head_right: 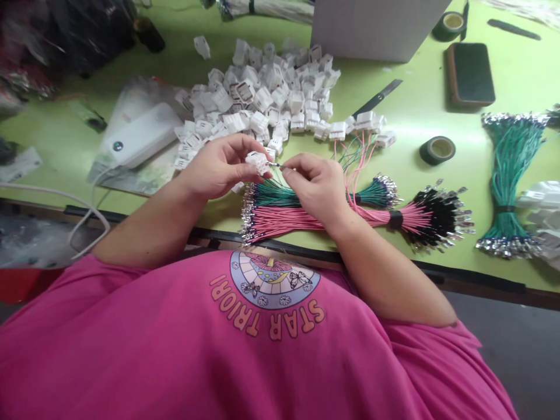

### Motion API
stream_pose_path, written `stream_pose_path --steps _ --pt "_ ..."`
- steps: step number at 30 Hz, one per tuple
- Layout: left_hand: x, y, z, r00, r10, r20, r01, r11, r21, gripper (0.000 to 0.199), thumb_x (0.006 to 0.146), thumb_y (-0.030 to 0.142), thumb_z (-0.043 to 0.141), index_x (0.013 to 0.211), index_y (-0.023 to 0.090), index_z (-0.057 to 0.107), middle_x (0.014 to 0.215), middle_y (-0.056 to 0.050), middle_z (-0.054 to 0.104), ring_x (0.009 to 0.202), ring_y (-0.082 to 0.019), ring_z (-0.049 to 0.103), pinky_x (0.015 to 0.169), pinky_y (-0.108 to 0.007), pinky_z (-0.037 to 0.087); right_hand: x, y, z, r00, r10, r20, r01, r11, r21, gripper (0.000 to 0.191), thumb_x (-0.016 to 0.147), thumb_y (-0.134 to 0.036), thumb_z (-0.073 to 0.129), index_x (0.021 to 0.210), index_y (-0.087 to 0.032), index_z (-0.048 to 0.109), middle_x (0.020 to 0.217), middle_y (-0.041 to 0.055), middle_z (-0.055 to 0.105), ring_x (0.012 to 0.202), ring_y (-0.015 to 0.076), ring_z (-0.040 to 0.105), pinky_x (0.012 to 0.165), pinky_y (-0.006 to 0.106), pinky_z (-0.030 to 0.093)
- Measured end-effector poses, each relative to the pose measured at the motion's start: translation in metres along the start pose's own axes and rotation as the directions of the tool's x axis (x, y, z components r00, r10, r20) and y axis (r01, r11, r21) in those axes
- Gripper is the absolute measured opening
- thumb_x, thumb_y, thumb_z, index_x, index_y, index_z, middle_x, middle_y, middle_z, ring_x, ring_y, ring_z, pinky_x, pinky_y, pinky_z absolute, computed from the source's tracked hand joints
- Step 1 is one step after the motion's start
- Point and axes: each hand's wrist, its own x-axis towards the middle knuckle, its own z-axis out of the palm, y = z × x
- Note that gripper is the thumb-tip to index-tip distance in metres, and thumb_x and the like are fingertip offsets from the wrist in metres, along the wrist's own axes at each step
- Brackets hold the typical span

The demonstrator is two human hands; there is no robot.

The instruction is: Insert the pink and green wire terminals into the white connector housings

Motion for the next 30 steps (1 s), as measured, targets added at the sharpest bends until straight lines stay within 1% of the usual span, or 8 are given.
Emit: stream_pose_path --steps 8,12,18,21,23,26,28,30 --pt "0.0 -0.004 0.002 0.999 0.024 -0.03 -0.022 0.997 0.074 0.049 0.069 0.049 0.087 0.1 0.019 0.063 0.096 -0.004 0.07 0.081 -0.014 0.068 0.072 -0.028 0.058 -0.002 -0.006 0.002 1.0 0.001 -0.007 -0.002 0.986 -0.169 0.021 0.086 -0.029 0.055 0.082 -0.021 0.074 0.071 0.0009 0.067 0.066 0.0151 0.056 0.066 0.031 0.044" --pt "0.0 -0.01 0.004 0.992 0.099 -0.077 -0.086 0.983 0.16 0.039 0.068 0.041 0.088 0.092 0.019 0.066 0.089 -0.003 0.068 0.082 -0.014 0.065 0.071 -0.028 0.055 -0.004 -0.009 0.004 0.997 -0.019 0.073 0.034 0.977 -0.209 0.022 0.086 -0.026 0.054 0.077 -0.019 0.073 0.068 0.0013 0.066 0.063 0.0135 0.055 0.065 0.029 0.041" --pt "-0.002 -0.012 0.008 0.992 0.126 0.003 -0.123 0.966 0.227 0.025 0.066 0.025 0.084 0.086 0.017 0.07 0.082 -0.003 0.065 0.075 -0.013 0.062 0.07 -0.031 0.054 -0.005 -0.006 0.01 0.98 0.022 0.195 0.038 0.953 -0.301 0.023 0.087 -0.026 0.053 0.077 -0.018 0.072 0.067 0.0019 0.066 0.063 0.0136 0.054 0.065 0.028 0.038" --pt "-0.002 -0.01 0.008 0.994 0.109 -0.001 -0.105 0.963 0.247 0.024 0.065 0.022 0.082 0.086 0.017 0.071 0.079 -0.002 0.065 0.071 -0.012 0.06 0.067 -0.031 0.052 -0.002 -0.004 0.009 0.971 0.048 0.236 0.047 0.922 -0.383 0.022 0.089 -0.026 0.053 0.081 -0.018 0.072 0.07 0.0035 0.067 0.066 0.0157 0.056 0.067 0.03 0.039" --pt "-0.002 -0.009 0.006 0.995 0.091 -0.051 -0.075 0.963 0.258 0.025 0.067 0.023 0.081 0.088 0.017 0.07 0.078 -0.002 0.065 0.07 -0.012 0.059 0.065 -0.03 0.051 0.0 -0.005 0.004 0.973 0.018 0.228 0.083 0.9 -0.428 0.024 0.092 -0.028 0.051 0.088 -0.019 0.073 0.078 0.0061 0.07 0.072 0.0186 0.059 0.07 0.032 0.041" --pt "0.001 -0.007 0.001 0.987 0.079 -0.143 -0.039 0.965 0.259 0.025 0.07 0.023 0.078 0.093 0.017 0.068 0.078 -0.002 0.065 0.071 -0.013 0.059 0.065 -0.029 0.051 -0.001 -0.011 -0.006 0.972 -0.122 0.202 0.207 0.851 -0.483 0.025 0.095 -0.032 0.051 0.099 -0.02 0.073 0.099 0.0114 0.072 0.09 0.0245 0.062 0.079 0.037 0.043" --pt "0.002 -0.008 -0.001 0.984 0.079 -0.162 -0.033 0.963 0.268 0.026 0.072 0.022 0.076 0.096 0.018 0.067 0.081 -0.002 0.066 0.075 -0.014 0.061 0.067 -0.03 0.052 -0.006 -0.016 -0.012 0.924 -0.195 0.328 0.341 0.806 -0.483 0.026 0.095 -0.035 0.051 0.096 -0.021 0.073 0.102 0.0122 0.071 0.094 0.026 0.061 0.083 0.039 0.042" --pt "0.003 -0.008 -0.002 0.986 0.082 -0.145 -0.037 0.956 0.29 0.027 0.073 0.021 0.074 0.098 0.018 0.066 0.085 -0.002 0.067 0.081 -0.015 0.063 0.069 -0.03 0.053 -0.012 -0.02 -0.012 0.815 -0.175 0.552 0.464 0.767 -0.442 0.027 0.095 -0.035 0.051 0.088 -0.02 0.072 0.094 0.011 0.071 0.087 0.0242 0.06 0.078 0.037 0.042"
